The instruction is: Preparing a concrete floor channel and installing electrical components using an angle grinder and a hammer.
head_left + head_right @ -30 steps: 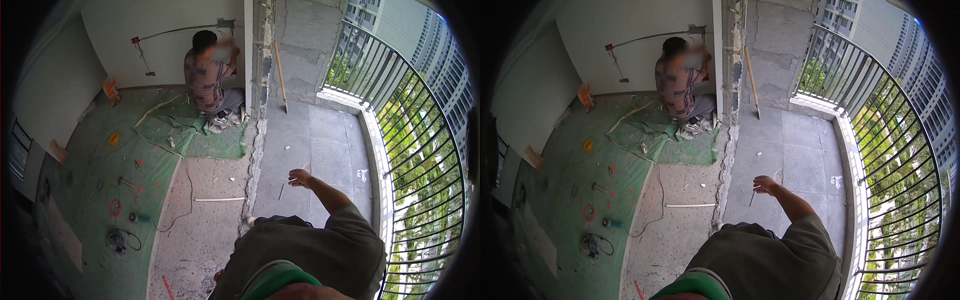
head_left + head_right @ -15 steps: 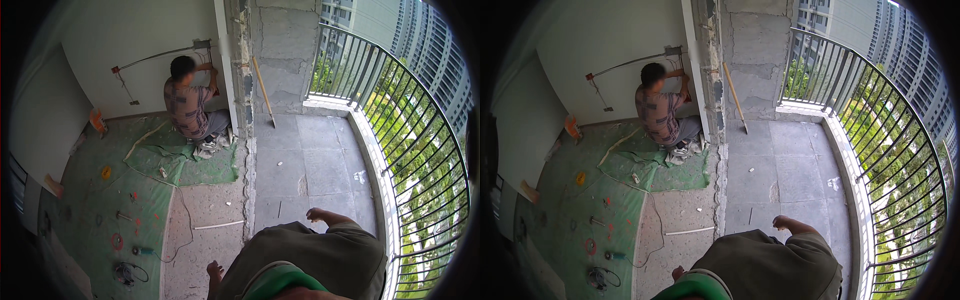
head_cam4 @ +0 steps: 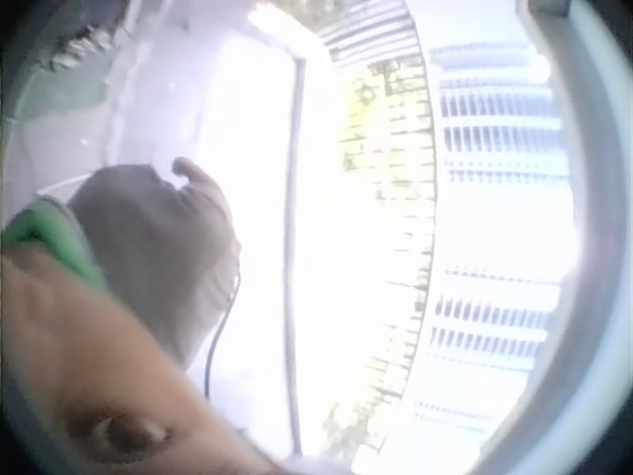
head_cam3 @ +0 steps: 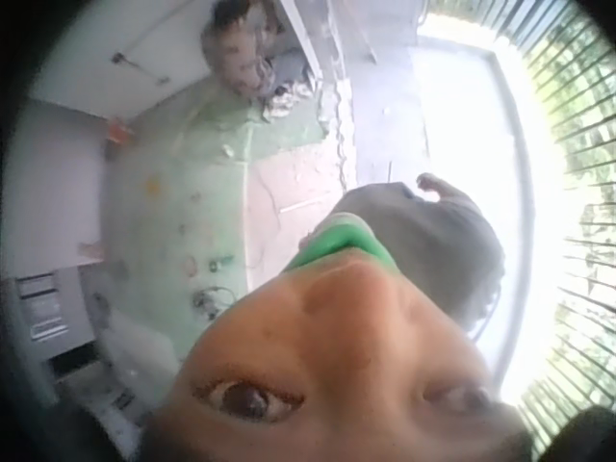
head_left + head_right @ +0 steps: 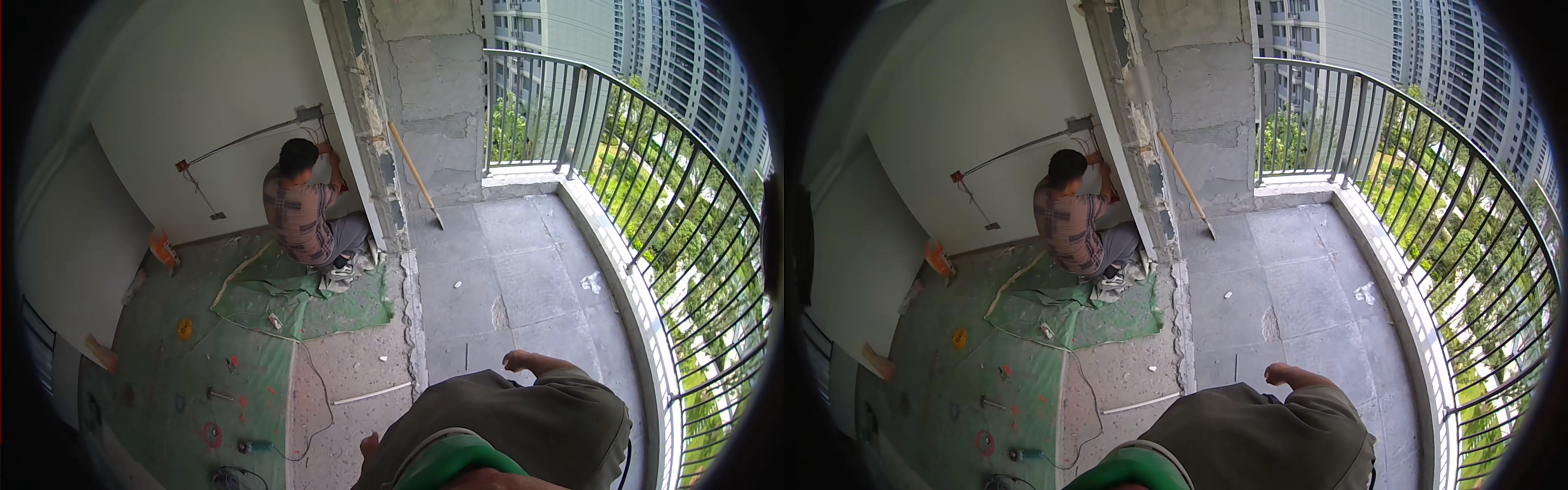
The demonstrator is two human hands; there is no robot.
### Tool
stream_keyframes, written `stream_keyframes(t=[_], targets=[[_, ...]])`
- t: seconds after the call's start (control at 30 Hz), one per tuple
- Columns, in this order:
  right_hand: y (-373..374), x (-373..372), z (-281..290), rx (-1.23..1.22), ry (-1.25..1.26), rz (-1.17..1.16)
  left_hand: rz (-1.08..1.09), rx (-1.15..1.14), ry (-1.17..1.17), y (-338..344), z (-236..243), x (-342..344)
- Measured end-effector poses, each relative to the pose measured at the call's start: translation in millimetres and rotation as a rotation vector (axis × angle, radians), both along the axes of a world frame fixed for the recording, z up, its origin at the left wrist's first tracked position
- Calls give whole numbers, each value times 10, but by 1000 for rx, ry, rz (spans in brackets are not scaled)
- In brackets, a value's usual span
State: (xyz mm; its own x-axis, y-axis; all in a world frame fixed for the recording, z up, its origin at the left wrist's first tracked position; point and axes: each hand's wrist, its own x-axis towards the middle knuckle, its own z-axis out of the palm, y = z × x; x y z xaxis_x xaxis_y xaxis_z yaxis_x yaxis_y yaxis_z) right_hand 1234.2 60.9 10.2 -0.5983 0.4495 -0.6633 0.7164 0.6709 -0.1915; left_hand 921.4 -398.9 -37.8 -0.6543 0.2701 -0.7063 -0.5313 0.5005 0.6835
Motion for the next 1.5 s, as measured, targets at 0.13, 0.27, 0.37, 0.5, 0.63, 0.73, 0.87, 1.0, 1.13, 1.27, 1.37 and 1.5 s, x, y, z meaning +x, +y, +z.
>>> stream_keyframes(t=[0.13,0.27,0.37,0.5,0.63,0.73,0.87,1.0,1.13,1.27,1.37,1.5], targets=[[-201,494,-114,-183,-63,-21,2,-67,-15,-348,-222,340],[-458,1026,-127,-277,-77,-142,14,-98,-39,-727,-393,588],[-707,1449,-111,8,-212,310,41,-66,-88,-962,-487,727],[-1050,2123,-16,-19,-227,-103,-3,12,-183,-1022,-527,1007],[-1276,2781,51,-56,-336,-54,-78,45,-208,-787,-355,1465],[-1394,3317,26,0,-158,15,-469,42,-208,-602,-171,1766],[-1380,3632,-99,-121,-408,335,-420,164,-78,-271,-233,2318],[-1273,3992,-43,-143,-232,69,-601,59,-25,-38,-442,2631],[-867,4586,51,-91,-98,-320,-758,-69,35,368,-483,3001],[-368,5371,-149,-104,-38,-369,-1012,-116,131,892,-520,3561],[-131,5956,-317,-134,-71,-323,-1416,-363,163,1302,-461,4065],[302,6622,-441,-227,-284,-20,-1715,-722,157,1773,-224,4693]])
